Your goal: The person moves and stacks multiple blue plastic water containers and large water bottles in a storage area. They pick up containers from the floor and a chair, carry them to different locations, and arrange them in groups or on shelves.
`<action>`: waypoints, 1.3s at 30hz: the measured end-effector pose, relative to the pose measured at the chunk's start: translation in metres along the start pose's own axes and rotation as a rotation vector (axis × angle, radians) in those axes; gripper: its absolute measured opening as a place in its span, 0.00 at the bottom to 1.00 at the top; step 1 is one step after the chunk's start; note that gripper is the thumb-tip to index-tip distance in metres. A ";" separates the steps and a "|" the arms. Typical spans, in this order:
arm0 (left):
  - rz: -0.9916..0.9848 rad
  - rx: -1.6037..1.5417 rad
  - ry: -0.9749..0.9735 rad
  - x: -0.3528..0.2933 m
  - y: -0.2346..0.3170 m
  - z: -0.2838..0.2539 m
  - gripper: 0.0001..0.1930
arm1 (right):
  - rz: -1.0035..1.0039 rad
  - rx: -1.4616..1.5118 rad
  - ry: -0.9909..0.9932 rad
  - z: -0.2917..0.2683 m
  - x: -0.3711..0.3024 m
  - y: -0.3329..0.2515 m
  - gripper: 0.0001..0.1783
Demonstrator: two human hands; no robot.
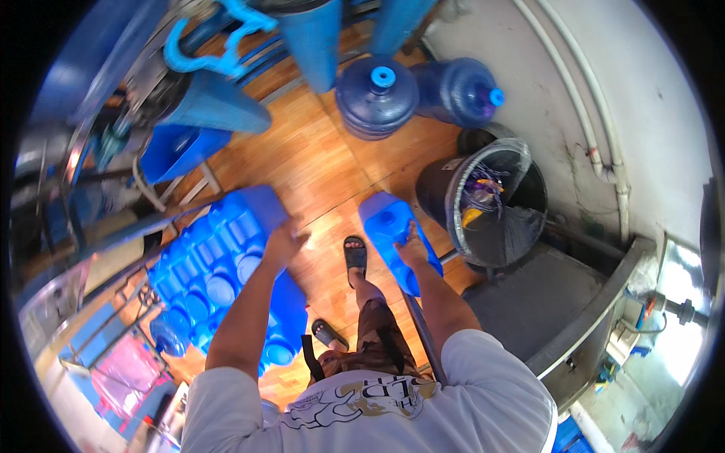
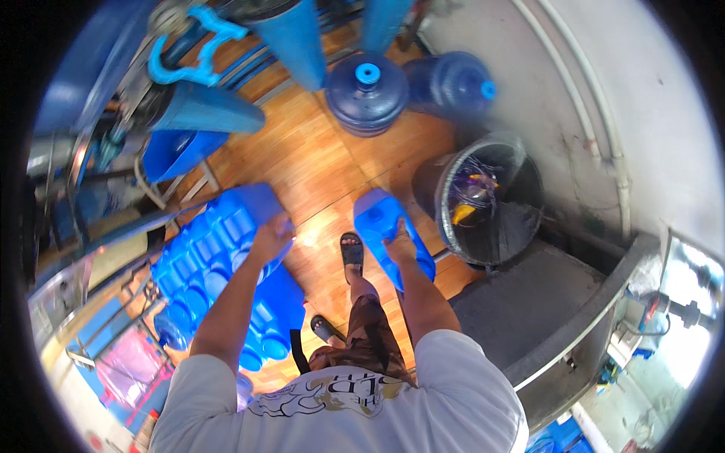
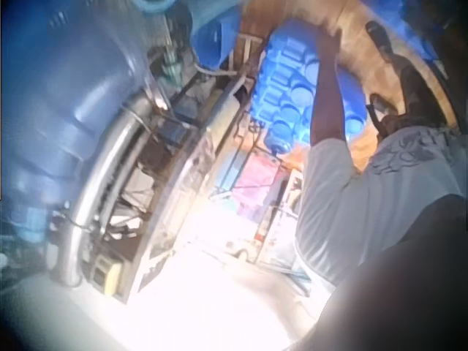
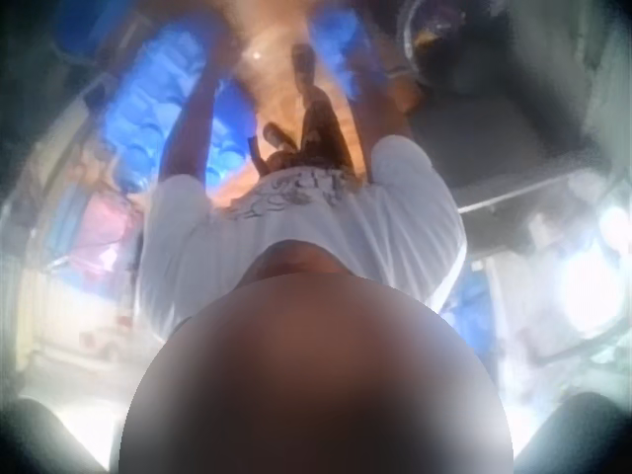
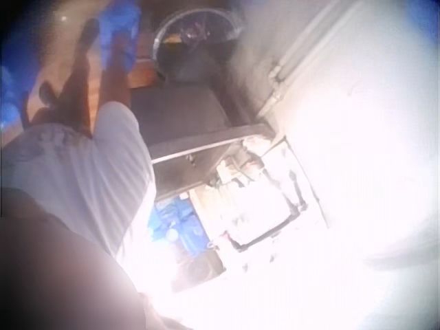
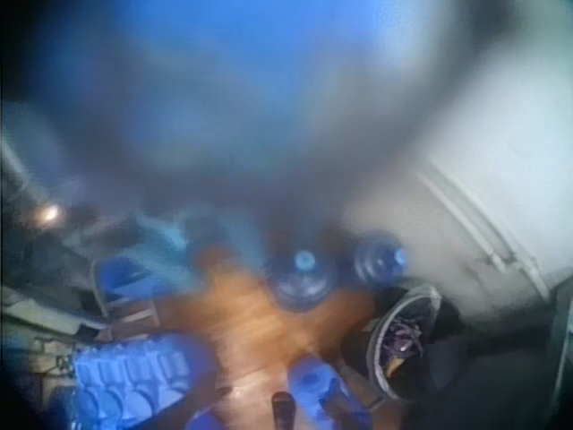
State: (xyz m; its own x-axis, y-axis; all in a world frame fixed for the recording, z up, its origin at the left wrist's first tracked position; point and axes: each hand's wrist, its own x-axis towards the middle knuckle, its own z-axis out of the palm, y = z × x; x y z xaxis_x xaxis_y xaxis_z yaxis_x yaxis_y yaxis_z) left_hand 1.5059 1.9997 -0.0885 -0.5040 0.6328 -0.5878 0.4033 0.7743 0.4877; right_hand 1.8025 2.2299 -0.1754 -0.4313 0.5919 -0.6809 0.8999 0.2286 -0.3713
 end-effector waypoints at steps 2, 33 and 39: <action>-0.166 -0.196 -0.064 -0.097 -0.055 0.023 0.30 | 0.027 0.002 -0.039 0.006 0.004 0.000 0.58; -1.371 -1.509 0.593 -0.968 -0.209 0.528 0.14 | -0.680 0.544 -0.368 -0.042 -0.470 -0.409 0.12; -1.274 -1.445 0.645 -0.958 -0.174 0.475 0.24 | -0.335 0.998 -0.657 0.166 -0.374 -0.444 0.10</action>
State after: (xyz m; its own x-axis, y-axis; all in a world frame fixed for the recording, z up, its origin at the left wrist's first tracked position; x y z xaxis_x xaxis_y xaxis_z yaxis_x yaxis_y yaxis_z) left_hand 2.2813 1.2623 0.0834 -0.2269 -0.5031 -0.8339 -0.9457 -0.0909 0.3122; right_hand 1.5536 1.7789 0.1391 -0.8401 0.0529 -0.5398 0.4206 -0.5649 -0.7099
